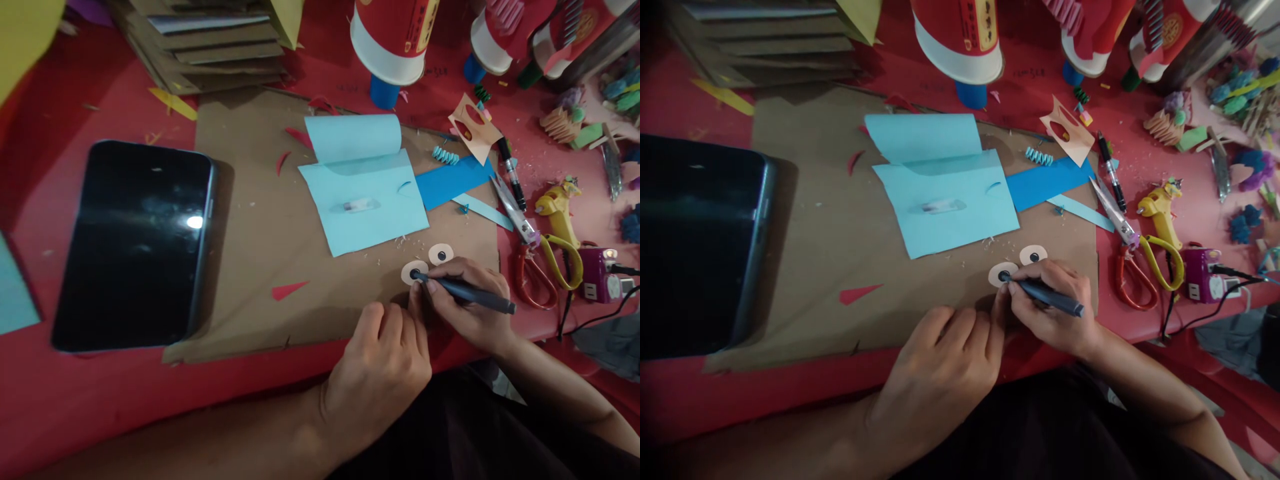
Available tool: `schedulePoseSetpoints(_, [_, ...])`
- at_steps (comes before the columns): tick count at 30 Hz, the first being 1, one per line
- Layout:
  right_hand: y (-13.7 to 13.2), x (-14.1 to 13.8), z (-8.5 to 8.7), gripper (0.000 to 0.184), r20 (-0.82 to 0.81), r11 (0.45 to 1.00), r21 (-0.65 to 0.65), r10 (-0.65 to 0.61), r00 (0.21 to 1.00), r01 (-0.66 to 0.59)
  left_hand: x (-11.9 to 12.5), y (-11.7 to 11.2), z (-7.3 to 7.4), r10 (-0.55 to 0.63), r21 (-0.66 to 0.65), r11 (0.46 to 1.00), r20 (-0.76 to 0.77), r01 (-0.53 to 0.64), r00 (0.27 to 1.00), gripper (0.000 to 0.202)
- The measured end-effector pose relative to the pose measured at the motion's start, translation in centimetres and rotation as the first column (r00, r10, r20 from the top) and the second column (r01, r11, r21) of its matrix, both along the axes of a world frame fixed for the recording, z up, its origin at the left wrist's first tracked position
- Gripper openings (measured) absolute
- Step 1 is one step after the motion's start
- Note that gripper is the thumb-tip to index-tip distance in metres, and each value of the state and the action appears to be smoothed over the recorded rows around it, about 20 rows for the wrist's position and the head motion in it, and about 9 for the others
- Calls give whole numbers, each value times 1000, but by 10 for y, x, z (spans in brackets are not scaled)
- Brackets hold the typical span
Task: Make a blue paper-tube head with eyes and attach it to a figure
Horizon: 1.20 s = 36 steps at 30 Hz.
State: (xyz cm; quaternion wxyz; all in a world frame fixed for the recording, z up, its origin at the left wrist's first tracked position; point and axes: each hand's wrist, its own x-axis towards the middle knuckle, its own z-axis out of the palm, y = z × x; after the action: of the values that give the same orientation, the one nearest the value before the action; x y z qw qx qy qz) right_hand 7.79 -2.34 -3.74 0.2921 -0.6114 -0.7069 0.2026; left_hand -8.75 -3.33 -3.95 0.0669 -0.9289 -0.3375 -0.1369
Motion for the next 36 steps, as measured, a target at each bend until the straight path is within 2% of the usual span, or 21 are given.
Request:
schedulePoseSetpoints(4, [-1,0,-1,7,20,1000,-15,-15,1000,15,1,0,0,2,-14,1000,2,-2,1000,21])
schedulePoseSetpoints(13, [-1,1,-2,7,27,1000,-8,-19,999,19,1,0,-1,3,2,1000,-3,-3,1000,25])
schedulePoseSetpoints(19, [-1,0,0,7,-30,999,-26,-26,999,25,1,0,0,6,0,1000,5,-6,1000,24])
schedulePoseSetpoints(24, [-8,8,-3,7,-239,990,-59,-135,962,125,0,0,-1,-9,-6,1000,29,9,1000,22])
schedulePoseSetpoints(30, [-13,13,-14,8,-368,968,62,-203,907,242,-1,5,-3,-42,27,999,60,41,997,24])
schedulePoseSetpoints(36, [-12,14,-20,10,-494,905,132,-293,818,404,-4,11,-5,-83,71,994,56,79,995,21])
